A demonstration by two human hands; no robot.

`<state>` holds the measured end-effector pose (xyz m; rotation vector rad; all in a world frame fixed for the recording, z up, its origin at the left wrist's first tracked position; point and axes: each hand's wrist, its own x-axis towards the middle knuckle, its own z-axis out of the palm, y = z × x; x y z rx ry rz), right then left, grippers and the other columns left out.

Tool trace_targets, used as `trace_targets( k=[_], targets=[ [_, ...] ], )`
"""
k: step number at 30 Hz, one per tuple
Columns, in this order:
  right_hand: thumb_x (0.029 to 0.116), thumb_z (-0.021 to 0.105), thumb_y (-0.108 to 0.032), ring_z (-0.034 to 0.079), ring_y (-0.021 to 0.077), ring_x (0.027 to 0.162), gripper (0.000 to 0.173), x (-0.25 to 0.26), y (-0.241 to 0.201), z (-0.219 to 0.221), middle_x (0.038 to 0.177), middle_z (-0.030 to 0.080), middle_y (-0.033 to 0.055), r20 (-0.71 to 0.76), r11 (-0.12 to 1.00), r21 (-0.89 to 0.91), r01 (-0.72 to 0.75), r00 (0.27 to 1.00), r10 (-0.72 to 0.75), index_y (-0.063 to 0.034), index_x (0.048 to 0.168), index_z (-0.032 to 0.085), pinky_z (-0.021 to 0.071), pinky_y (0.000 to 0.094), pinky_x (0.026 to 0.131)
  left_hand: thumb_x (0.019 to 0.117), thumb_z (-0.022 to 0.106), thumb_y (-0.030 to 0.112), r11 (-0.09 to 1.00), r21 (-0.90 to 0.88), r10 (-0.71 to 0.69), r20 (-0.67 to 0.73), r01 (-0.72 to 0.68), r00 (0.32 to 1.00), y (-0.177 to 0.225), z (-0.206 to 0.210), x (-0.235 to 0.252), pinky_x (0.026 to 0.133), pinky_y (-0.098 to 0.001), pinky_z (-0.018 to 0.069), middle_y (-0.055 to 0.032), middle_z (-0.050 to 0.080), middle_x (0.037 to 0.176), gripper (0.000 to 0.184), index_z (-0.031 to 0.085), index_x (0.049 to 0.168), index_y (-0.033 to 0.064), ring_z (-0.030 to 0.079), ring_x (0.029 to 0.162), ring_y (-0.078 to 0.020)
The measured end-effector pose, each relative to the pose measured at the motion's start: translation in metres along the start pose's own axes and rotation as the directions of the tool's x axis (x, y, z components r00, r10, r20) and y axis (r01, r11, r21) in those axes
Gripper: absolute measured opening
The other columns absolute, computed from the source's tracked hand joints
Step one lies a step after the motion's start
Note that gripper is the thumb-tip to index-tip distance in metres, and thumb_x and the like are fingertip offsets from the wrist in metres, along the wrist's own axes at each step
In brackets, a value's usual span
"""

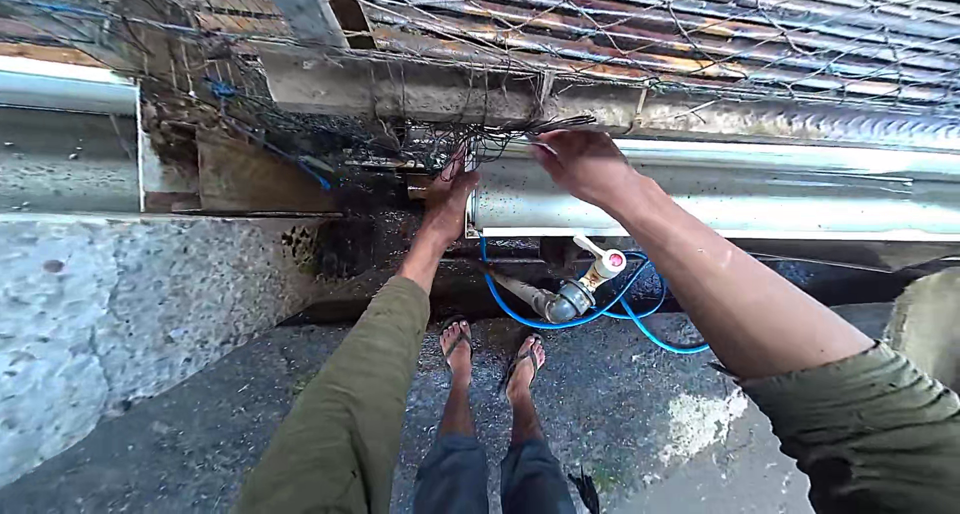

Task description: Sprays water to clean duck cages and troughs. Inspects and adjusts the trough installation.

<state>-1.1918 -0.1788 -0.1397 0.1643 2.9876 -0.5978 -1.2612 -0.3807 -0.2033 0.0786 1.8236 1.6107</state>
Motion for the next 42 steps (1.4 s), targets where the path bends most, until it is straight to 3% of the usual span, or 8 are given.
trace_targets(
  k=[11,17,22,25,29,33,37,42],
  targets=[
    [0.1065,0.054,-0.026,0.069,0.0403,0.109,0.033,0.002,0.000,0.015,0.110,0.073,0.0231,-0.146,0.996,0.083,-0.020,0.989,0.032,-0.0007,0.113,0.075,0.0514,0.0588,0.097,0.0948,0.051,0.028,0.998,-0.032,0.053,0.105,-0.050,0.993,-0.002,-0.009,-0.007,0.102,-0.0173,0.0422,-0.0083,0.055,0.141,0.065,0.039,0.151,-0.0018,0.052,0.118,0.0030],
    [0.1052,0.057,-0.028,0.067,0.0354,0.116,0.032,0.011,-0.008,0.002,0.115,0.074,0.0193,-0.064,0.975,0.172,-0.144,0.985,0.157,-0.0036,0.115,0.076,0.0474,0.0584,0.103,0.0995,0.046,0.045,0.988,0.144,0.026,0.169,-0.051,0.985,-0.001,-0.006,-0.006,0.122,-0.0334,0.0290,-0.0133,0.041,0.161,0.075,0.031,0.160,0.0028,0.038,0.147,-0.0121],
    [0.1047,0.058,-0.027,0.067,0.0363,0.117,0.031,0.012,-0.005,0.001,0.116,0.073,0.0206,-0.041,0.969,0.205,-0.134,0.989,0.145,-0.0024,0.114,0.076,0.0465,0.0593,0.104,0.1026,0.037,0.052,0.982,0.186,0.004,0.190,-0.040,0.982,0.001,-0.002,-0.014,0.120,-0.0330,0.0307,-0.0153,0.045,0.157,0.073,0.039,0.154,-0.0001,0.042,0.144,-0.0117],
    [0.1054,0.057,-0.026,0.066,0.0379,0.119,0.032,0.014,-0.006,-0.002,0.118,0.072,0.0216,-0.004,0.968,0.198,-0.152,0.988,0.155,-0.0014,0.117,0.074,0.0452,0.0608,0.105,0.1046,0.038,0.040,0.982,0.186,-0.022,0.220,-0.020,0.975,0.010,-0.001,-0.019,0.125,-0.0336,0.0198,-0.0171,0.030,0.165,0.070,0.026,0.160,-0.0014,0.028,0.152,-0.0148],
    [0.1057,0.056,-0.026,0.067,0.0382,0.116,0.031,0.016,-0.007,0.001,0.116,0.073,0.0212,0.022,0.966,0.199,-0.164,0.986,0.163,-0.0028,0.116,0.075,0.0461,0.0613,0.103,0.1024,0.035,0.052,0.984,0.174,0.008,0.195,-0.043,0.981,-0.005,-0.001,-0.017,0.114,-0.0311,0.0381,-0.0148,0.052,0.148,0.071,0.045,0.148,-0.0010,0.049,0.134,-0.0096],
    [0.1098,0.049,-0.030,0.062,0.0390,0.124,0.038,0.017,-0.003,-0.010,0.126,0.069,0.0214,0.172,0.964,0.200,-0.174,0.975,0.140,-0.0055,0.130,0.069,0.0439,0.0612,0.107,0.1055,0.031,0.046,0.992,0.119,-0.070,0.174,0.050,0.982,0.003,0.003,-0.020,0.118,-0.0329,0.0337,-0.0148,0.041,0.158,0.067,0.035,0.155,0.0010,0.041,0.143,-0.0123],
    [0.1065,0.051,-0.032,0.051,0.0395,0.138,0.049,-0.046,0.032,-0.018,0.146,0.057,0.0195,0.078,0.984,0.135,0.113,0.989,-0.124,-0.0090,0.149,0.053,0.0343,0.0615,0.116,0.1007,0.034,0.051,0.994,0.104,-0.046,0.205,0.025,0.978,-0.006,0.000,-0.016,0.119,-0.0292,0.0327,-0.0104,0.037,0.161,0.075,0.027,0.160,0.0048,0.039,0.143,-0.0068],
    [0.1032,0.044,-0.050,0.060,0.0439,0.113,0.053,-0.146,0.088,-0.028,0.114,0.067,0.0198,0.163,0.987,0.031,0.156,0.974,-0.159,-0.0108,0.123,0.074,0.0448,0.0649,0.089,0.1001,0.038,0.048,0.997,0.068,-0.046,0.217,0.032,0.975,-0.003,-0.001,-0.017,0.115,-0.0255,0.0359,-0.0077,0.041,0.157,0.074,0.028,0.159,0.0056,0.043,0.137,-0.0026]
  ],
)
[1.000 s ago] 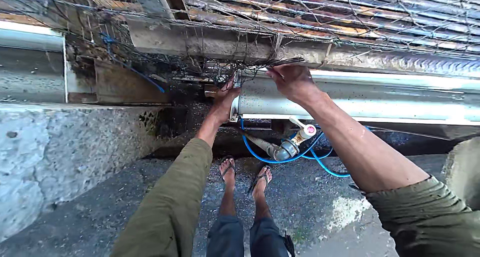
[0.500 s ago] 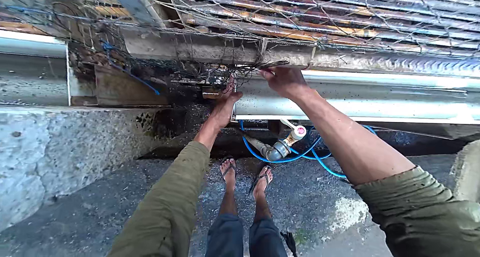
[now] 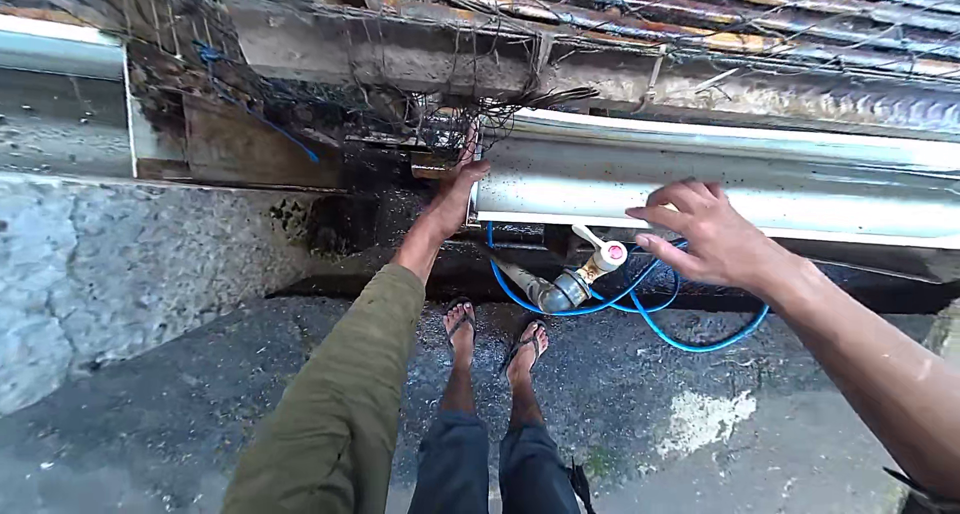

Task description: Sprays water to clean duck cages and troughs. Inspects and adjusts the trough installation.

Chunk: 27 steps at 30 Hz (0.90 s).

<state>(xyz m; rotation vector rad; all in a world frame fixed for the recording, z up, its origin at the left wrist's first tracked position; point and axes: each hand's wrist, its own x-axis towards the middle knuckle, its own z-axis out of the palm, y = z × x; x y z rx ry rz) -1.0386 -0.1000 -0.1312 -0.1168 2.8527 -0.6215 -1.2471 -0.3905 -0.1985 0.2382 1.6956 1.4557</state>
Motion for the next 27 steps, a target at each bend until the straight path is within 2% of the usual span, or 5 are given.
trace_targets(
  k=[6,13,16,18,27],
  targets=[
    [0.1055,0.047,-0.029,0.067,0.0355,0.081,0.037,-0.002,0.017,0.015,0.085,0.065,0.0162,-0.135,0.980,-0.054,0.192,0.971,-0.198,-0.0038,0.111,0.074,0.0539,0.0490,0.067,0.0968,0.039,0.044,0.985,-0.158,-0.077,-0.012,0.074,0.997,-0.003,0.002,0.006,0.084,-0.0238,0.0569,0.0040,0.067,0.105,0.048,0.051,0.130,0.0117,0.065,0.095,-0.0004],
    [0.1018,0.049,-0.020,0.065,0.0267,0.066,0.030,0.003,0.021,0.019,0.077,0.063,0.0118,-0.168,0.959,-0.033,0.282,0.944,-0.284,0.0000,0.102,0.071,0.0527,0.0384,0.052,0.1024,0.038,0.038,0.939,-0.343,-0.060,-0.213,-0.017,0.975,0.002,0.031,0.010,0.097,-0.0242,0.0519,0.0021,0.058,0.134,0.058,0.034,0.155,0.0148,0.059,0.115,-0.0009],
    [0.1017,0.048,-0.020,0.065,0.0267,0.065,0.031,0.001,0.021,0.022,0.077,0.063,0.0118,-0.177,0.961,-0.035,0.276,0.944,-0.277,0.0003,0.103,0.072,0.0516,0.0385,0.050,0.1091,0.027,0.043,0.879,-0.405,0.102,-0.359,-0.253,0.928,-0.007,0.039,0.012,0.094,-0.0282,0.0575,0.0026,0.070,0.119,0.049,0.051,0.140,0.0135,0.067,0.108,-0.0047],
    [0.1019,0.048,-0.020,0.065,0.0265,0.065,0.031,0.001,0.021,0.022,0.077,0.063,0.0117,-0.181,0.960,-0.032,0.277,0.943,-0.278,0.0003,0.103,0.072,0.0518,0.0384,0.051,0.1090,0.014,0.044,0.846,-0.392,0.184,-0.423,-0.362,0.887,-0.019,0.040,0.015,0.099,-0.0309,0.0538,-0.0020,0.066,0.127,0.061,0.046,0.147,0.0082,0.064,0.114,-0.0080],
    [0.1002,0.049,-0.019,0.064,0.0269,0.062,0.030,0.002,0.018,0.025,0.075,0.061,0.0118,-0.189,0.959,-0.015,0.283,0.941,-0.281,0.0013,0.098,0.070,0.0500,0.0387,0.048,0.1017,-0.006,0.062,0.779,-0.531,0.168,-0.335,-0.333,0.927,-0.018,0.041,0.008,0.113,-0.0355,0.0434,-0.0054,0.044,0.158,0.082,0.021,0.163,0.0154,0.048,0.140,-0.0136]
  ],
)
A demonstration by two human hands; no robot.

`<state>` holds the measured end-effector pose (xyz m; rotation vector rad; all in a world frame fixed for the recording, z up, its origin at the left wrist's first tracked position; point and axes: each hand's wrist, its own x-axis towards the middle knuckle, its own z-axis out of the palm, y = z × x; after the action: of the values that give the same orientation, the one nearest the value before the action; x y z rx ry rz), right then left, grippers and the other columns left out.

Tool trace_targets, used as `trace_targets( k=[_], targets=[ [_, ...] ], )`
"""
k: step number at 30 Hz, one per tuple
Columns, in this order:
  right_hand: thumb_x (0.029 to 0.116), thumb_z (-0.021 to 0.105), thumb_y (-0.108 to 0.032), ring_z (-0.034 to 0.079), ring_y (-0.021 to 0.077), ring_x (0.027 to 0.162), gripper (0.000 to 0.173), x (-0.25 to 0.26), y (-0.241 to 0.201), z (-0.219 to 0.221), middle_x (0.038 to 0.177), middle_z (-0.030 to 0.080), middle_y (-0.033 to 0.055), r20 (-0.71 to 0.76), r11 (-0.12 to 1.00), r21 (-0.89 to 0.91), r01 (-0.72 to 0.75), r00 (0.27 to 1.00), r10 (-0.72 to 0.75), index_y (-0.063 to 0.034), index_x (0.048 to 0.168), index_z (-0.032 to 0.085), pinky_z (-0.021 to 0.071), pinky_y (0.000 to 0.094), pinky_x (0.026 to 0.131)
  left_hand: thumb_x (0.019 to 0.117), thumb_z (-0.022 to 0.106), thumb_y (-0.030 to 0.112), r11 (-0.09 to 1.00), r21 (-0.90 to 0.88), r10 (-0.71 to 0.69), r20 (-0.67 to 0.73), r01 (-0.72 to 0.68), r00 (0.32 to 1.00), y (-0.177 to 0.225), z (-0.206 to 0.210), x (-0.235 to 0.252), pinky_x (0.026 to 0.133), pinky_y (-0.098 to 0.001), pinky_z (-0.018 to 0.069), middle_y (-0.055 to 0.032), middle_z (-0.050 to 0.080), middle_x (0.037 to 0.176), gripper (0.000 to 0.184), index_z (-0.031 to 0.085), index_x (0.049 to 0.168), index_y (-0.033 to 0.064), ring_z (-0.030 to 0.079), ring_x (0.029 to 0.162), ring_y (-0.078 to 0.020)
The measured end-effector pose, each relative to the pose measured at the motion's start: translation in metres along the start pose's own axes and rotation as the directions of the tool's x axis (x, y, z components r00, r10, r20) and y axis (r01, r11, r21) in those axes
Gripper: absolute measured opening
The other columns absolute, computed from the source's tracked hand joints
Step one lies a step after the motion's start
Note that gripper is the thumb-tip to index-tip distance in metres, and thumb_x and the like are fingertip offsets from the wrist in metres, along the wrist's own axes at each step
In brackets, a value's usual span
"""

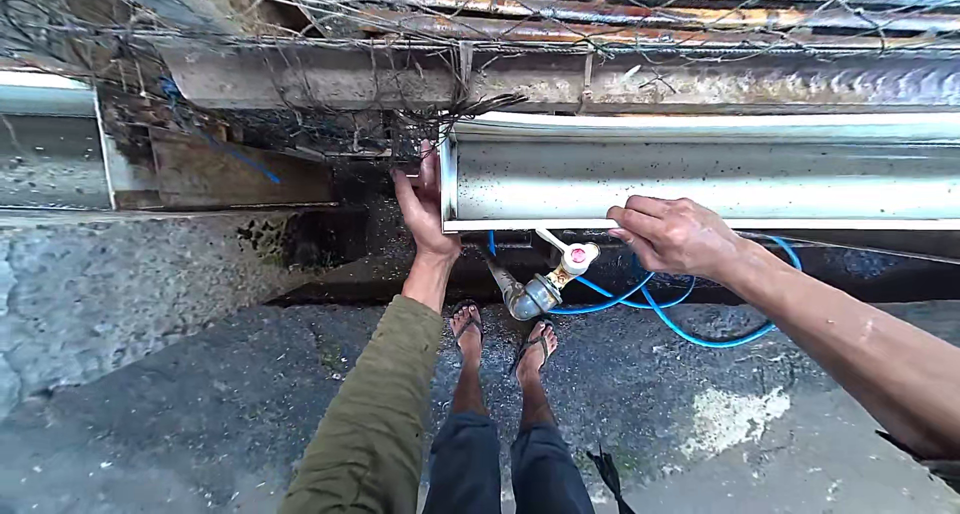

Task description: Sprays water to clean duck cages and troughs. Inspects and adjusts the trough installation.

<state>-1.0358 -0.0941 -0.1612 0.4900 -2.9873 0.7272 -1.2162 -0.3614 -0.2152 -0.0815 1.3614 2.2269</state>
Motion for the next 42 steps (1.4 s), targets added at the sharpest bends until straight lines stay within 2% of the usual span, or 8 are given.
trace_targets(
  k=[11,16,20,25,31,34,39,42],
  targets=[
    [0.1044,0.048,-0.023,0.066,0.0339,0.066,0.034,0.000,0.010,0.000,0.083,0.064,0.0183,0.075,0.997,0.072,-0.032,0.997,0.026,0.0037,0.105,0.070,0.0532,0.0479,0.054,0.1070,0.003,0.047,0.986,0.125,-0.117,0.013,0.114,0.993,0.009,-0.002,0.002,0.097,-0.0303,0.0554,-0.0026,0.066,0.130,0.070,0.038,0.154,0.0096,0.065,0.112,-0.0070],
    [0.1034,0.051,-0.030,0.067,0.0318,0.071,0.038,0.004,0.012,-0.003,0.087,0.067,0.0171,0.036,0.993,0.107,-0.050,0.998,0.046,-0.0004,0.105,0.074,0.0551,0.0485,0.061,0.1065,-0.004,0.044,0.969,0.184,0.174,-0.041,-0.164,0.984,-0.012,-0.005,-0.001,0.101,-0.0367,0.0537,-0.0087,0.071,0.118,0.078,0.052,0.138,-0.0015,0.066,0.110,-0.0122],
    [0.1039,0.048,-0.037,0.062,0.0367,0.119,0.047,-0.014,-0.011,-0.010,0.131,0.065,0.0217,-0.148,0.962,0.037,-0.272,0.950,0.275,-0.0077,0.134,0.067,0.0475,0.0583,0.098,0.1115,0.004,0.039,0.851,0.431,0.376,-0.101,-0.301,0.921,-0.072,-0.043,-0.050,0.124,-0.0351,0.0309,-0.0196,0.030,0.164,0.066,0.012,0.160,-0.0056,0.036,0.150,-0.0194],
    [0.1070,0.045,-0.005,0.067,0.0200,0.112,0.032,-0.143,-0.073,0.054,0.123,0.069,0.0173,-0.710,0.723,0.334,-0.605,0.343,0.615,0.0075,0.130,0.063,0.0559,0.0373,0.098,0.1132,0.031,0.020,0.552,0.513,-0.322,-0.597,0.658,0.735,-0.249,-0.117,-0.141,0.105,-0.0397,0.0453,-0.0221,0.045,0.153,0.046,0.036,0.152,-0.0037,0.051,0.133,-0.0267],
    [0.1025,0.041,-0.004,0.071,0.0149,0.102,0.040,-0.348,-0.229,0.304,0.128,0.066,0.0246,-0.048,-0.225,0.752,-0.620,-0.393,0.918,0.0143,0.135,0.055,0.0581,0.0314,0.091,0.1125,0.035,0.013,-0.161,0.598,-0.573,-0.704,0.785,0.419,-0.348,-0.058,-0.114,0.108,-0.0406,0.0395,-0.0194,0.040,0.156,0.044,0.032,0.155,-0.0001,0.047,0.133,-0.0274],
    [0.1052,0.039,-0.011,0.070,0.0104,0.101,0.042,-0.395,-0.307,0.368,0.124,0.070,0.0187,0.102,-0.407,0.734,-0.544,-0.504,0.858,0.0127,0.135,0.056,0.0575,0.0281,0.089,0.1141,0.031,0.035,0.239,0.734,-0.469,-0.486,0.636,0.737,-0.457,-0.185,-0.089,0.103,-0.0514,0.0480,-0.0282,0.044,0.150,0.056,0.027,0.157,-0.0006,0.053,0.129,-0.0369],
    [0.1013,0.057,-0.009,0.073,0.0070,0.073,0.033,-0.365,-0.335,0.377,0.087,0.076,0.0059,0.251,-0.465,0.805,-0.368,-0.498,0.830,0.0123,0.125,0.063,0.0633,0.0258,0.070,0.1136,0.024,0.042,0.346,0.680,-0.452,-0.484,0.647,0.750,-0.462,-0.204,-0.121,0.071,-0.0374,0.0566,-0.0109,0.056,0.104,0.051,0.022,0.156,0.0137,0.063,0.081,-0.0192],
    [0.1018,0.056,-0.007,0.076,0.0169,0.095,0.026,-0.304,-0.281,0.356,0.107,0.076,0.0138,0.131,-0.257,0.858,-0.446,-0.295,0.947,0.0079,0.118,0.070,0.0632,0.0348,0.089,0.1149,0.026,0.030,0.415,0.599,-0.540,-0.444,0.685,0.715,-0.396,-0.151,-0.200,0.072,-0.0378,0.0598,-0.0125,0.059,0.099,0.045,0.021,0.153,0.0074,0.066,0.081,-0.0199]
  ],
)
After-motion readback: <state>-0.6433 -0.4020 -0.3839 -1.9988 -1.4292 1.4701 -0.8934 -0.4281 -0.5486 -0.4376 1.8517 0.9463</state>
